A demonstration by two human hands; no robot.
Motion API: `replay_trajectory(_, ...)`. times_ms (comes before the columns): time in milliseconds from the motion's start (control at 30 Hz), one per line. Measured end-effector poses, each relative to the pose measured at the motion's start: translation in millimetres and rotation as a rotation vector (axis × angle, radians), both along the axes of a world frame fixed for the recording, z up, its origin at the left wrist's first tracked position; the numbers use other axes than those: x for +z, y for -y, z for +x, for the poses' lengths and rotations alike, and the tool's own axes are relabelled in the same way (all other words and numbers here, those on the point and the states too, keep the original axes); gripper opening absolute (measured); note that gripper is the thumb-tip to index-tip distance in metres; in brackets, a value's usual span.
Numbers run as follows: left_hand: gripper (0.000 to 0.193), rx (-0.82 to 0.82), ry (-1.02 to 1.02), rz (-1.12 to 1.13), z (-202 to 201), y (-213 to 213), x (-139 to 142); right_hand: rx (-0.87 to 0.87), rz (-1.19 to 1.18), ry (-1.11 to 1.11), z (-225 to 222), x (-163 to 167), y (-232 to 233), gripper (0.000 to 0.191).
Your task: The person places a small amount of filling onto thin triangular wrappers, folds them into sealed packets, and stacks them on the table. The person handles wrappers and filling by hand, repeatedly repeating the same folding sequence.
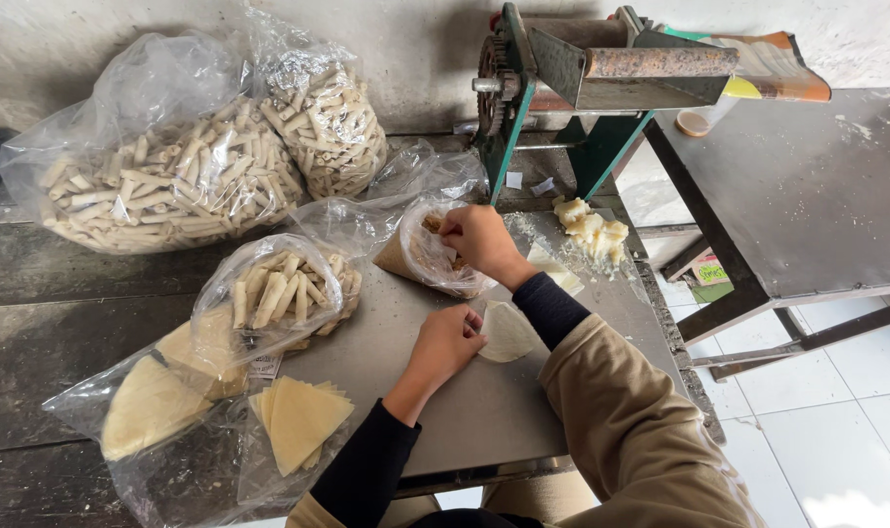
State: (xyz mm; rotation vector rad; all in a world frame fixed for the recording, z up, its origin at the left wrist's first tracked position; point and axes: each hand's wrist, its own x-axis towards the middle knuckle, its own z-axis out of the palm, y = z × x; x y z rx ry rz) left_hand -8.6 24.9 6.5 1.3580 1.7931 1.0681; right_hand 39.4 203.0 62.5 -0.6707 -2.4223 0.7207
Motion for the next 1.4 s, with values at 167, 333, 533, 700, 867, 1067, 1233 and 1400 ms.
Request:
replay_trajectory(167,0.031,-0.028,0.047,-0.079,-4,1,8,-0.013,-0.401,-0.087,18,10,-17,0.015)
replay_trajectory(333,0.030,-0.029,0.044,-0.091,-11,2,13,-0.057,-0.682,-0.149,42,27,-17,0.016)
replay_trajectory(533,0.030,-0.054,0.058,-0.075,-15,3,11,-0.099,-0.780,-0.111,96,27,1,0.015)
replay_trajectory(700,0.029,-0.055,0.068,-0.027,-15,3,5,-0.132,-0.696,-0.043,130,-15,50,0.015)
replay_trajectory(867,0.029,-0.047,0.072,-0.015,-15,3,-1,-0.070,-0.325,-0.089,133,-27,84,0.014)
replay_trajectory(1067,0.027,-0.064,0.082,0.029,-15,3,0,0.128,0.406,-0.039,152,2,102,0.018)
replay_trajectory(1233,0.026,-0.040,0.029,0.010,-13,4,7,-0.163,0.139,-0.112,135,26,87,0.007)
replay_trajectory(1400,0.024,-0.028,0.253,-0.031,-7,0,10,-0.161,0.112,-0.346,85,45,61,0.012)
